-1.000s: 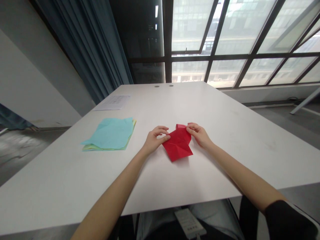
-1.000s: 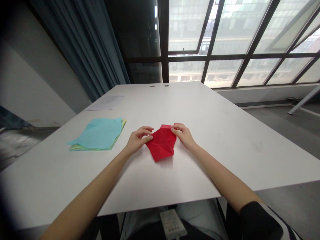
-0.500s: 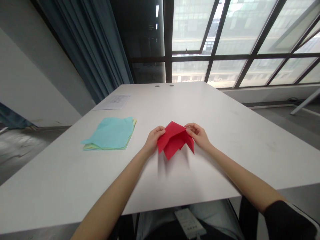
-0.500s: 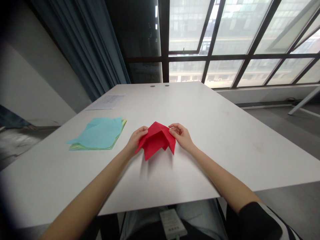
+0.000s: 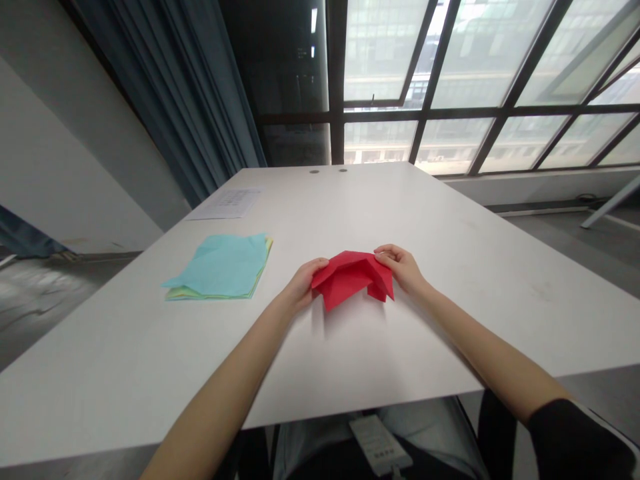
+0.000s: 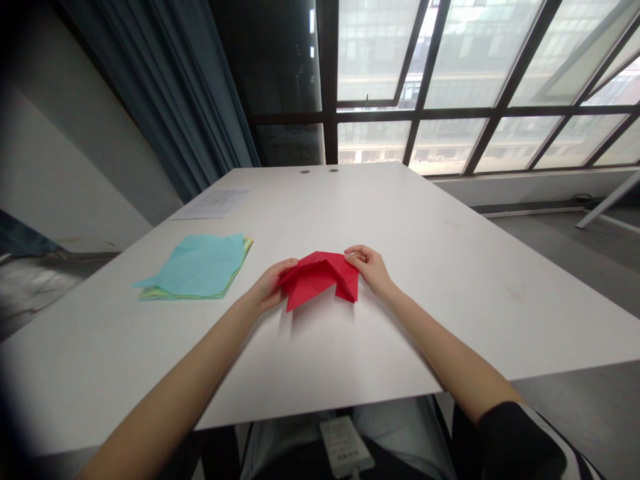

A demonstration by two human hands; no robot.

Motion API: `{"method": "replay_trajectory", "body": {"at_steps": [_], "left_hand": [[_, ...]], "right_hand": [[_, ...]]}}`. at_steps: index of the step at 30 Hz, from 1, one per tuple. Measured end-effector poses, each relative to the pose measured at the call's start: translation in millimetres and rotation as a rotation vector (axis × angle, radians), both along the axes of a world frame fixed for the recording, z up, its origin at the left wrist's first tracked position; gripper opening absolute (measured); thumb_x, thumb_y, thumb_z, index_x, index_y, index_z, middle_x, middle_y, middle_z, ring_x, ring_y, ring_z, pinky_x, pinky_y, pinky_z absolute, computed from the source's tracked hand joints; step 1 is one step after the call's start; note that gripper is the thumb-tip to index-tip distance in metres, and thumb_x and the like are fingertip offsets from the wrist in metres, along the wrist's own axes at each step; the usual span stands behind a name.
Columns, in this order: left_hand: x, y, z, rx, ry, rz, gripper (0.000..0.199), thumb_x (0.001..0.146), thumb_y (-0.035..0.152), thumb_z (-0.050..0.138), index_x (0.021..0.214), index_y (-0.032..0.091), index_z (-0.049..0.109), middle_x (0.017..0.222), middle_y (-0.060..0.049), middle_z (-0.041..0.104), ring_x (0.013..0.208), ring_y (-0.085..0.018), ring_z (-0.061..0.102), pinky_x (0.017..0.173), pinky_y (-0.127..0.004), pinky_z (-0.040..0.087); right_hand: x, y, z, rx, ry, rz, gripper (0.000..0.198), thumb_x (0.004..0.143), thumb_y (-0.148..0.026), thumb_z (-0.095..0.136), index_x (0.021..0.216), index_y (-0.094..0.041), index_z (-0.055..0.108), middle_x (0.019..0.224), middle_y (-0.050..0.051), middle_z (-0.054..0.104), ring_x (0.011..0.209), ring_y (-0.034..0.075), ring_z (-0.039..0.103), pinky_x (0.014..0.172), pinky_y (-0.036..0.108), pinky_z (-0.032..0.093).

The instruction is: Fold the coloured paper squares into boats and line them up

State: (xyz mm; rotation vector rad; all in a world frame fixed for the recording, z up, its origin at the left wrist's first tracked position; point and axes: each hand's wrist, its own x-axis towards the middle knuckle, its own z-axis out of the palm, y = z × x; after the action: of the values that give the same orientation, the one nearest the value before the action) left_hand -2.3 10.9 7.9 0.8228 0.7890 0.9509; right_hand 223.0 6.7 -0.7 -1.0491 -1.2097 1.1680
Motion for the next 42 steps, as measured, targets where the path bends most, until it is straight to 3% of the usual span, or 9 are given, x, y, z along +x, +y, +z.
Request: {"method": "replay_trajectory", "body": {"at_steps": [6, 14, 20, 26, 29, 34, 36, 42], "left_hand": [[-4, 2, 3.5, -0.004, 0.022, 0.035, 0.01, 0.065, 0.019, 0.066, 0.069, 0.011, 0.061, 0.066, -0.004, 0.064, 0.057, -0.011, 0.058, 0.056, -0.021, 0.046], [-5, 6, 1.7, -0.036, 0.092, 0.16, 0.014, 0.058, 0.016, 0.071, 0.068, 0.012, 0.062, 0.062, -0.004, 0.065, 0.056, -0.013, 0.06, 0.056, -0.024, 0.047], [-7, 8, 6.0, -0.038, -0.027, 0.209, 0.022, 0.065, 0.011, 0.054, 0.086, 0.014, 0.061, 0.069, -0.003, 0.064, 0.061, -0.012, 0.06, 0.06, -0.023, 0.049], [-14, 7, 7.3, 0.049, -0.048, 0.081, 0.059, 0.05, 0.0, 0.045, 0.107, 0.012, 0.056, 0.089, -0.006, 0.062, 0.07, -0.011, 0.06, 0.064, -0.021, 0.049], [-17, 6, 6.2, 0.081, -0.025, 0.034, 0.064, 0.048, -0.002, 0.048, 0.109, 0.016, 0.054, 0.105, -0.007, 0.06, 0.076, -0.011, 0.059, 0.066, -0.02, 0.049], [-25, 7, 4.7, 0.182, 0.023, -0.048, 0.068, 0.051, 0.001, 0.056, 0.114, 0.024, 0.054, 0.135, -0.005, 0.039, 0.088, -0.012, 0.057, 0.062, -0.017, 0.047], [-28, 6, 3.9, 0.205, 0.038, -0.116, 0.067, 0.054, 0.004, 0.062, 0.117, 0.025, 0.053, 0.136, -0.005, 0.039, 0.09, -0.013, 0.057, 0.064, -0.018, 0.047], [-30, 3, 3.1, 0.161, 0.044, -0.239, 0.072, 0.058, 0.009, 0.07, 0.124, 0.022, 0.046, 0.11, -0.008, 0.059, 0.083, -0.014, 0.06, 0.071, -0.023, 0.047]], "right_hand": [[8, 3, 2, -0.113, 0.07, 0.018, 0.025, 0.06, -0.038, 0.071, 0.075, -0.02, 0.062, 0.059, -0.003, 0.061, 0.051, 0.01, 0.05, 0.05, 0.023, 0.036], [14, 5, 0, -0.095, 0.046, 0.005, 0.025, 0.061, -0.037, 0.071, 0.076, -0.02, 0.063, 0.057, -0.004, 0.059, 0.05, 0.01, 0.051, 0.048, 0.022, 0.036], [17, 8, -1, -0.173, 0.148, -0.022, 0.025, 0.058, -0.034, 0.074, 0.075, -0.019, 0.063, 0.056, -0.003, 0.06, 0.049, 0.009, 0.052, 0.047, 0.022, 0.039], [19, 6, 1, -0.343, 0.253, -0.013, 0.016, 0.061, -0.023, 0.073, 0.073, -0.018, 0.063, 0.065, 0.002, 0.066, 0.054, 0.013, 0.059, 0.049, 0.023, 0.048], [20, 6, 2, -0.405, 0.294, 0.018, 0.013, 0.064, -0.019, 0.071, 0.074, -0.017, 0.062, 0.067, 0.004, 0.067, 0.055, 0.013, 0.061, 0.05, 0.023, 0.051], [23, 7, 1, -0.448, 0.379, 0.115, 0.008, 0.072, -0.014, 0.063, 0.079, -0.016, 0.06, 0.07, 0.003, 0.068, 0.06, 0.013, 0.063, 0.056, 0.023, 0.053], [25, 7, 1, -0.456, 0.389, 0.128, 0.006, 0.075, -0.012, 0.059, 0.08, -0.016, 0.059, 0.071, 0.004, 0.068, 0.061, 0.014, 0.064, 0.058, 0.024, 0.054], [28, 7, 2, -0.498, 0.407, 0.17, 0.004, 0.08, -0.015, 0.054, 0.08, -0.014, 0.058, 0.073, 0.006, 0.069, 0.065, 0.015, 0.065, 0.063, 0.026, 0.055]]}}
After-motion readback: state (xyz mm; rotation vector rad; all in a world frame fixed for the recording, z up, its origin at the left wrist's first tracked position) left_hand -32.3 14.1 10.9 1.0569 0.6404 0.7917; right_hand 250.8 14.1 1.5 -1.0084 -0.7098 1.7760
